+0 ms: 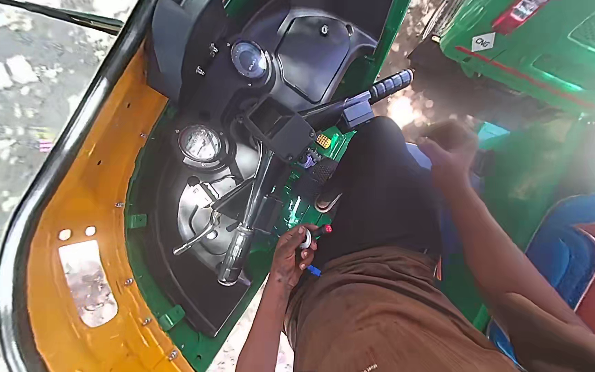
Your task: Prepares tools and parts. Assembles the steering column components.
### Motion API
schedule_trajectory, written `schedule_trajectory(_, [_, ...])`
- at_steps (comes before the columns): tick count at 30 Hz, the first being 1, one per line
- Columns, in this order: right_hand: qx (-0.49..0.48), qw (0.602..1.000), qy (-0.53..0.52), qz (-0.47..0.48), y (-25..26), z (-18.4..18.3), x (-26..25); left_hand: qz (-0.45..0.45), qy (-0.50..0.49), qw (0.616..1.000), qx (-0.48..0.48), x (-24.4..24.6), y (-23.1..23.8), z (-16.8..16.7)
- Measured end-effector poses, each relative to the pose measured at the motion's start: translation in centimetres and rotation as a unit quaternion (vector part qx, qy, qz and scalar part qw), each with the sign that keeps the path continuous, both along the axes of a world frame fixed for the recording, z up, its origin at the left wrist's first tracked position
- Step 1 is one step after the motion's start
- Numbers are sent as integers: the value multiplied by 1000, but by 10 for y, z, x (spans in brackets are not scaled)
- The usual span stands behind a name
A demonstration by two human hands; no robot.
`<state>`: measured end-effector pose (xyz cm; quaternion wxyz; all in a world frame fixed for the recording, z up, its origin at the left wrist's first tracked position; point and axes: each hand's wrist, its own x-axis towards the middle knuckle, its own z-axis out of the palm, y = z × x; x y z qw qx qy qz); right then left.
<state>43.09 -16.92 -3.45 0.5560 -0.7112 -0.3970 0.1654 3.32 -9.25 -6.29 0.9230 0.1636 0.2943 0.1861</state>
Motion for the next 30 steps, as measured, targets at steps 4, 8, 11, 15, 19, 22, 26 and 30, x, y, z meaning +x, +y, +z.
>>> schedule_trajectory(4, [-151, 927, -24, 342, 87, -1, -36, 99, -62, 993, -30, 30, 3, -45])
schedule_trajectory(8, [-206, 757, 160, 599, 118, -62, -88, 189, -46, 981, -7, 64, -11, -78])
schedule_trajectory(11, [-154, 723, 258, 623, 112, -90, -109, 264, -5, 964, -38, 80, -34, -71])
schedule_trajectory(15, [-126, 738, 226, 623, 106, -85, -119, 297, 86, 951, -20, 82, -39, -59])
schedule_trajectory(19, [-89, 796, 164, 575, 93, -78, -118, 340, 106, 934, -27, 85, -35, -63])
schedule_trajectory(22, [-68, 841, 173, 508, 73, -77, -115, 358, 106, 928, -14, 80, -45, -69])
schedule_trajectory(26, [-48, 878, 152, 452, 61, -69, -111, 419, 142, 897, -21, 69, -46, -86])
schedule_trajectory(30, [-8, 910, 79, 408, 49, -56, -120, 477, 102, 872, -45, 45, -56, -86])
